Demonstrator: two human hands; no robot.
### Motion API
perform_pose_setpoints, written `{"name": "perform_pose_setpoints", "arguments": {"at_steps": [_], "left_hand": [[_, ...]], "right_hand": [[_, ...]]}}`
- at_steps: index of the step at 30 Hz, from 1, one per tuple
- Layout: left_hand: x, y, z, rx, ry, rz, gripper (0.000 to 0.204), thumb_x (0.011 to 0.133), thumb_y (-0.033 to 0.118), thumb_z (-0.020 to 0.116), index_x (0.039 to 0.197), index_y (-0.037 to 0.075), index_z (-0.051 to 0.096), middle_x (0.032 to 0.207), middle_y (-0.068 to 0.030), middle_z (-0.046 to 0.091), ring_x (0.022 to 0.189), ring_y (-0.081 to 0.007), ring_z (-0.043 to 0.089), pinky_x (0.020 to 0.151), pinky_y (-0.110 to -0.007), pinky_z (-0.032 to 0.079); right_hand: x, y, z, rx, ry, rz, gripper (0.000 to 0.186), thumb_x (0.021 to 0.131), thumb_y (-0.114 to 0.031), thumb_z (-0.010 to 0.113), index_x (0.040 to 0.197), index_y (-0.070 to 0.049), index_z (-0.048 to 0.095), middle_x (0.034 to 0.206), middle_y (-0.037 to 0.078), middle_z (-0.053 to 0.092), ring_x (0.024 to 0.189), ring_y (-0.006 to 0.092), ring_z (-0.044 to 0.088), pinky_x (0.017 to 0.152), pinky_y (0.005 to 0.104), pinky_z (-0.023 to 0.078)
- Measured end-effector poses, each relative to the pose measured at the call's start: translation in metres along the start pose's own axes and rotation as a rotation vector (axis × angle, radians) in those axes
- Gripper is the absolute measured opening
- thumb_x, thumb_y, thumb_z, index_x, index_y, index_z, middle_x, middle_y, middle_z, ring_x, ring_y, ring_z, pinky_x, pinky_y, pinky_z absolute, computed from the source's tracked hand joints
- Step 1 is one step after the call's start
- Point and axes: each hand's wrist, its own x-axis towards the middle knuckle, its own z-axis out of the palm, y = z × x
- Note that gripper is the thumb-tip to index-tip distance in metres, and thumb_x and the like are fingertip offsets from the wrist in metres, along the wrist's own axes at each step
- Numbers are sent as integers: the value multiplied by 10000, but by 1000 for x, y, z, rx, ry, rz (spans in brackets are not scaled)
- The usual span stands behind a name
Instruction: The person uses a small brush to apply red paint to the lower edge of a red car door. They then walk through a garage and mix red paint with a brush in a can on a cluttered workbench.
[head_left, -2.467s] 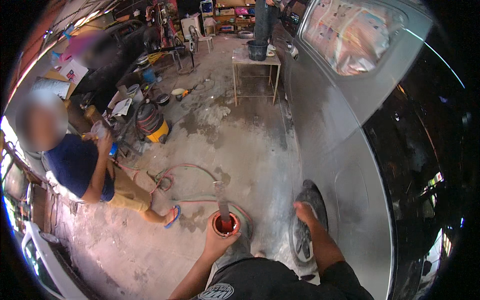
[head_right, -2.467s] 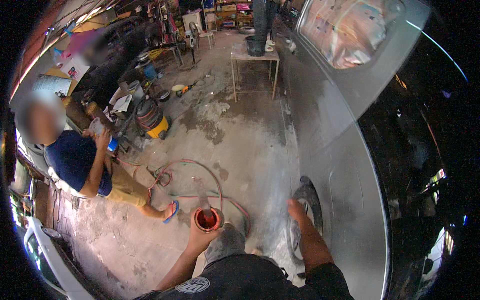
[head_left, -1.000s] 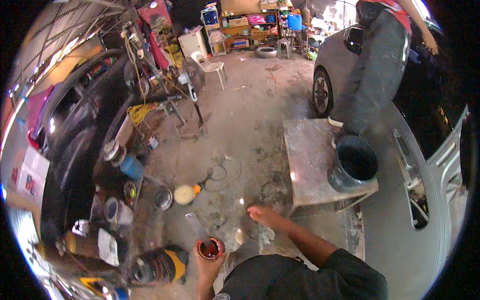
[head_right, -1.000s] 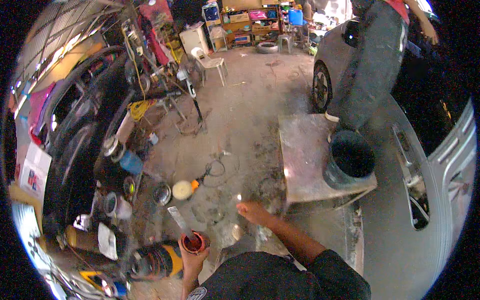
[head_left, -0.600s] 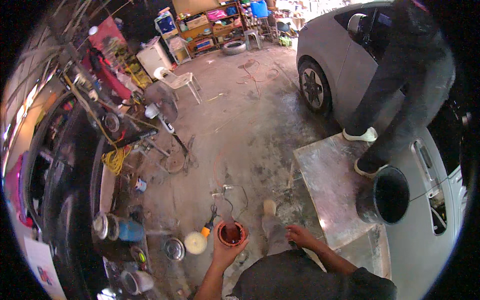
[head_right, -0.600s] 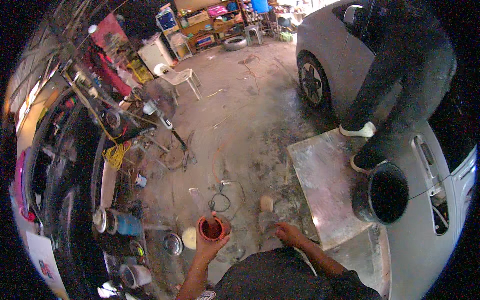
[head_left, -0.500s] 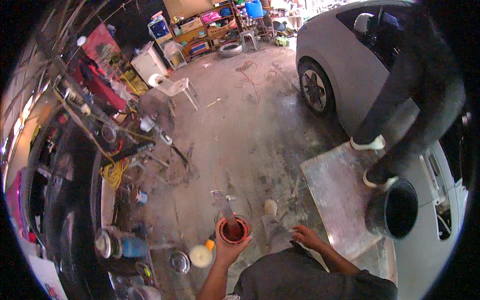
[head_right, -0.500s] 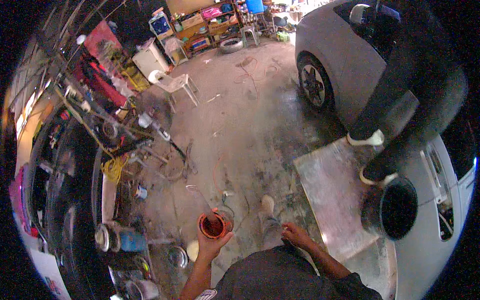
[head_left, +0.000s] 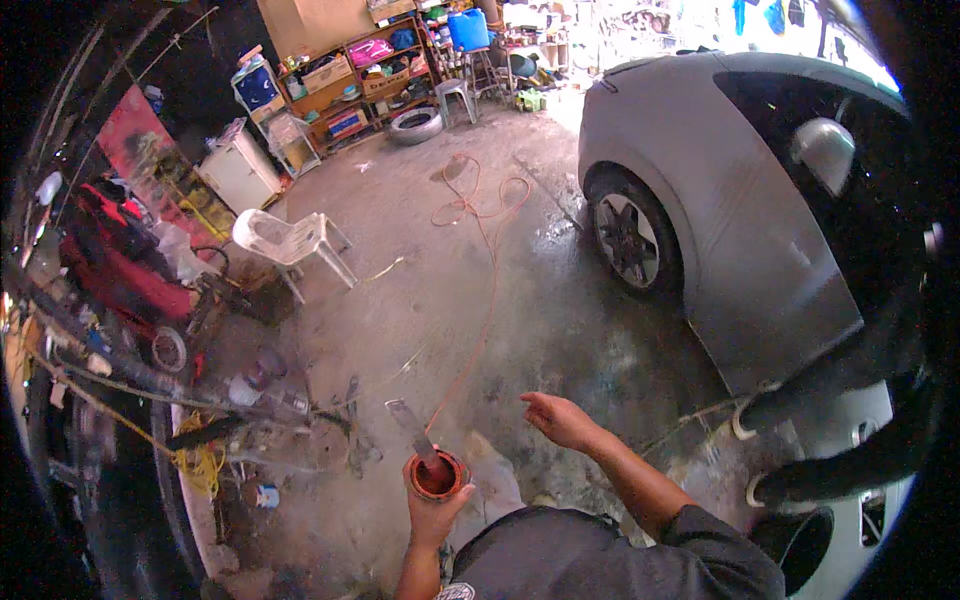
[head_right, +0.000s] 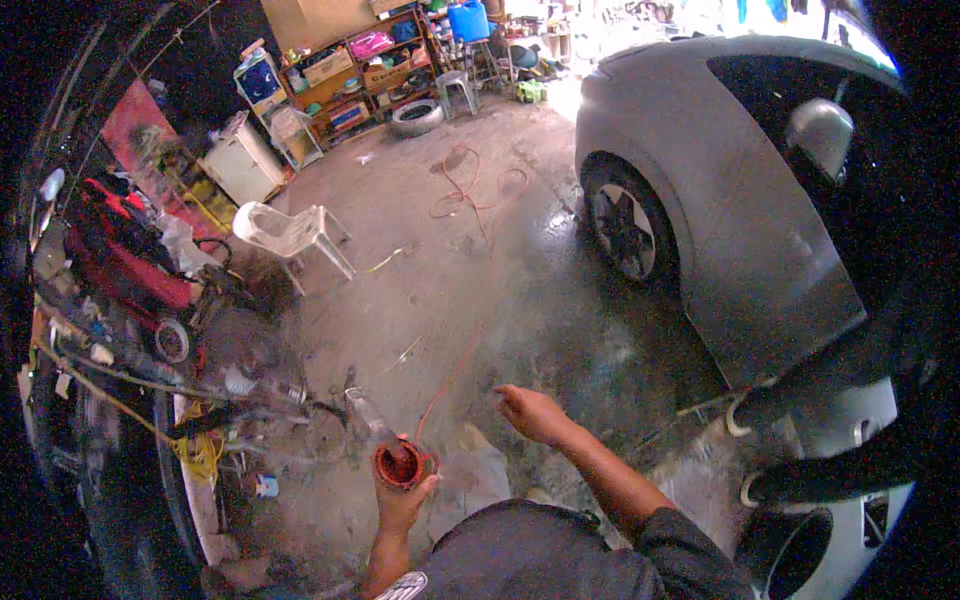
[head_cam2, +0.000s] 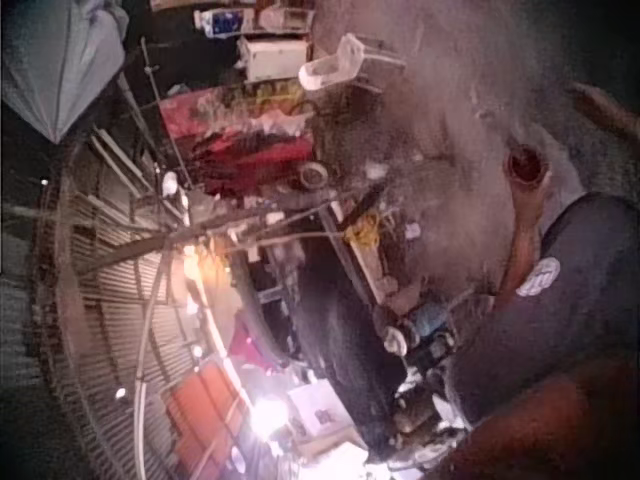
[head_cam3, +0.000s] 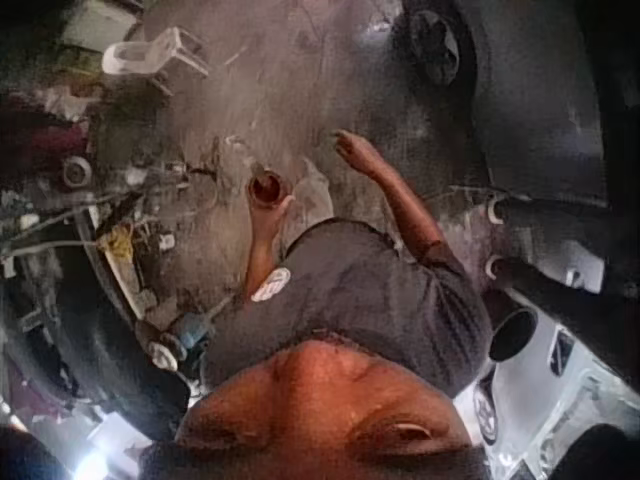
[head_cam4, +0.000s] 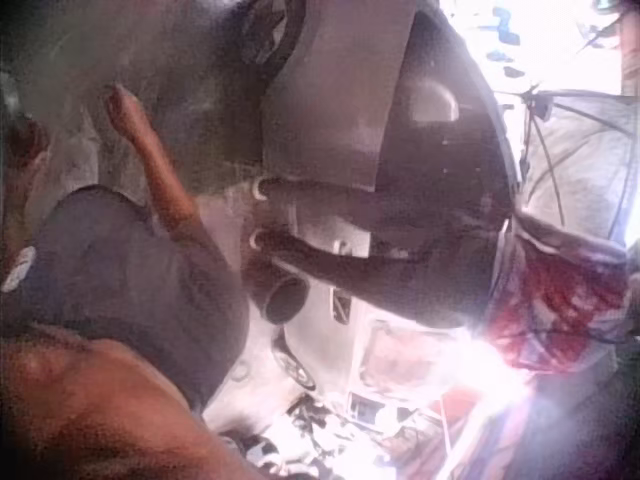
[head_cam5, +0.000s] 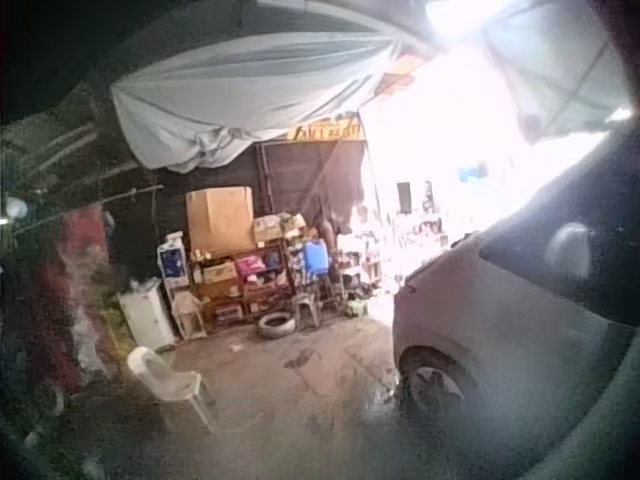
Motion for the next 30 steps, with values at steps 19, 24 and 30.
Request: {"name": "perform_pose_setpoints", "arguments": {"at_steps": [19, 24, 30], "left_hand": [[793, -12, 127, 85, -524, 61, 964, 763, 1, 920, 1522, 92, 333, 1530, -102, 494, 1359, -240, 561, 1186, -425, 462], [989, -13, 227, 29, -432, 134, 930, 779, 42, 927, 1507, 58, 348, 1439, -118, 531, 1334, -228, 568, 1140, -397, 478], [1187, -12, 316, -96, -397, 17, 927, 759, -4, 903, 1495, 46, 342, 1392, -114, 540, 1294, -227, 583, 1129, -401, 483]], "right_hand": [[235, 373, -76, 202, 9, 1438, 285, 866, -324, 683, 833, -51, 758, 812, 161, 746, 749, 328, 724, 614, 514, 546], [366, 421, -147, 367, 22, 1542, 319, 881, -360, 703, 875, -47, 767, 828, 172, 750, 747, 324, 723, 614, 508, 550], [627, 528, -327, 126, 27, 1193, 367, 896, -382, 701, 963, -29, 773, 908, 201, 759, 800, 353, 730, 676, 515, 565]]}}
